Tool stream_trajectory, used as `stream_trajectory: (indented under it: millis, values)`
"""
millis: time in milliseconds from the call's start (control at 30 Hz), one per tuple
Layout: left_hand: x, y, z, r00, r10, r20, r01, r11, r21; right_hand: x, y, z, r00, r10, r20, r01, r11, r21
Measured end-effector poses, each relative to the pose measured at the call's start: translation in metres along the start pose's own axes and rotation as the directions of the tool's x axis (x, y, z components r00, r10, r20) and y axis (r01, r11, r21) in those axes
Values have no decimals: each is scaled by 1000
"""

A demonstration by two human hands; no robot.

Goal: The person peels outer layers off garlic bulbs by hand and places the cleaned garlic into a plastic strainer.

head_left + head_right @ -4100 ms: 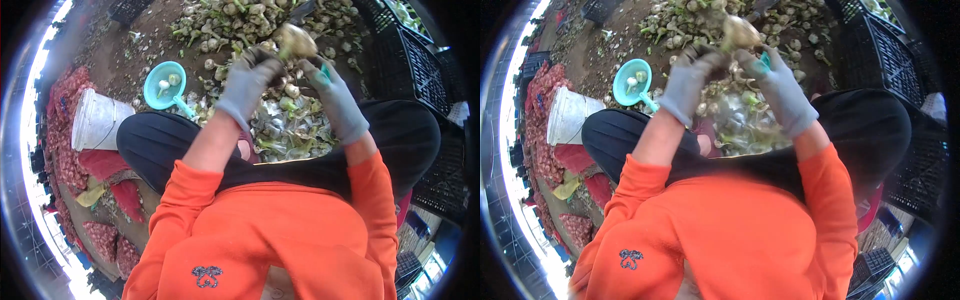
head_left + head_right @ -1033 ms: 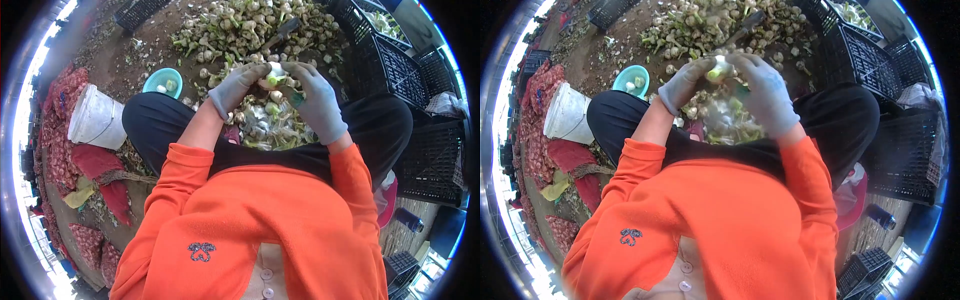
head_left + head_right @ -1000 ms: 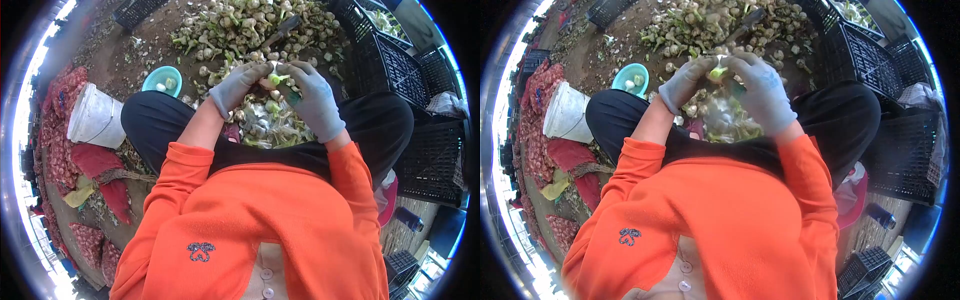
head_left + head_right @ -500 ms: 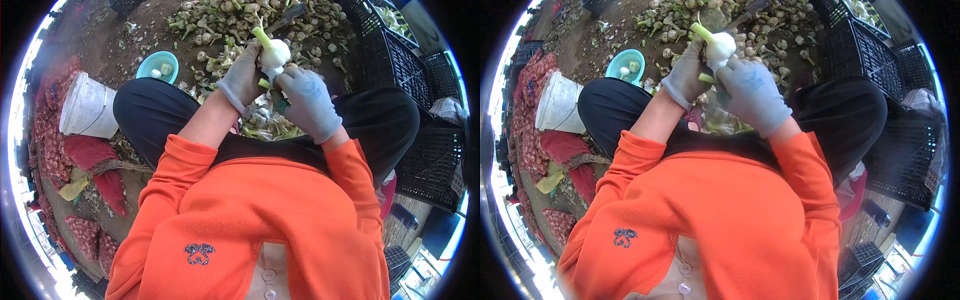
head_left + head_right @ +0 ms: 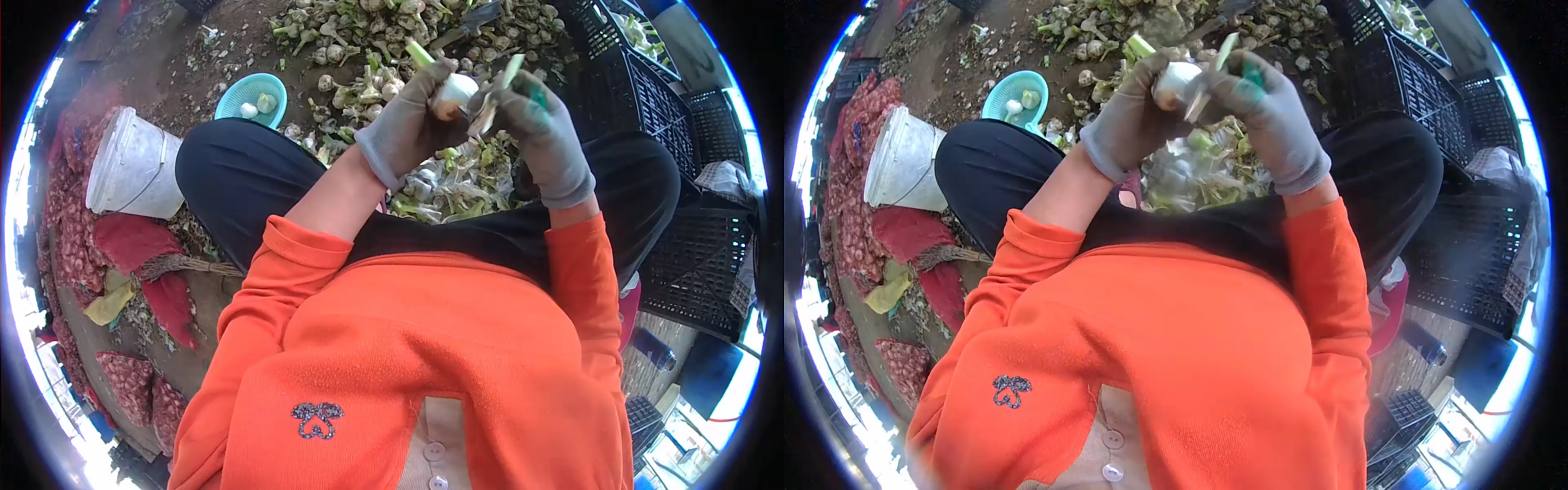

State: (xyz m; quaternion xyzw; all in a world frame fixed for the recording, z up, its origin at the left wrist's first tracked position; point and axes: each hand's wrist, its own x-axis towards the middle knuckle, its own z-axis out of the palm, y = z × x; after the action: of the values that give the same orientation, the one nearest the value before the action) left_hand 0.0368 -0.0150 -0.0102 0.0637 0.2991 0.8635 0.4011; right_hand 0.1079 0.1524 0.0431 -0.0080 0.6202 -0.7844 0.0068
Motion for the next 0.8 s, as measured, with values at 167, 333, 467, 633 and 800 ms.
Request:
stream_trajectory:
  millis: [167, 333, 467, 633, 800]
  values:
    - [-3, 24, -21, 989, 118, -89, -125, 989, -77, -5, 22, 12, 964, 195, 179, 110, 320, -941]
    - [-8, 21, -19, 954, 168, -249, -124, 975, 184, -3, 2, 26, 978, -115, 172, 198, 282, -939]
    - [-12, 17, -12, 959, 144, -246, -56, 941, 332, 2, -12, 57, 899, -369, 237, 318, 175, -932]
    - [-18, 21, -14, 961, 146, -237, -38, 913, 407, 13, -2, 67, 905, -282, 317, 291, -133, -948]
    - [-18, 25, -22, 943, 180, -280, -62, 921, 384, 9, 0, 82, 906, -219, 362, 343, -120, -932]
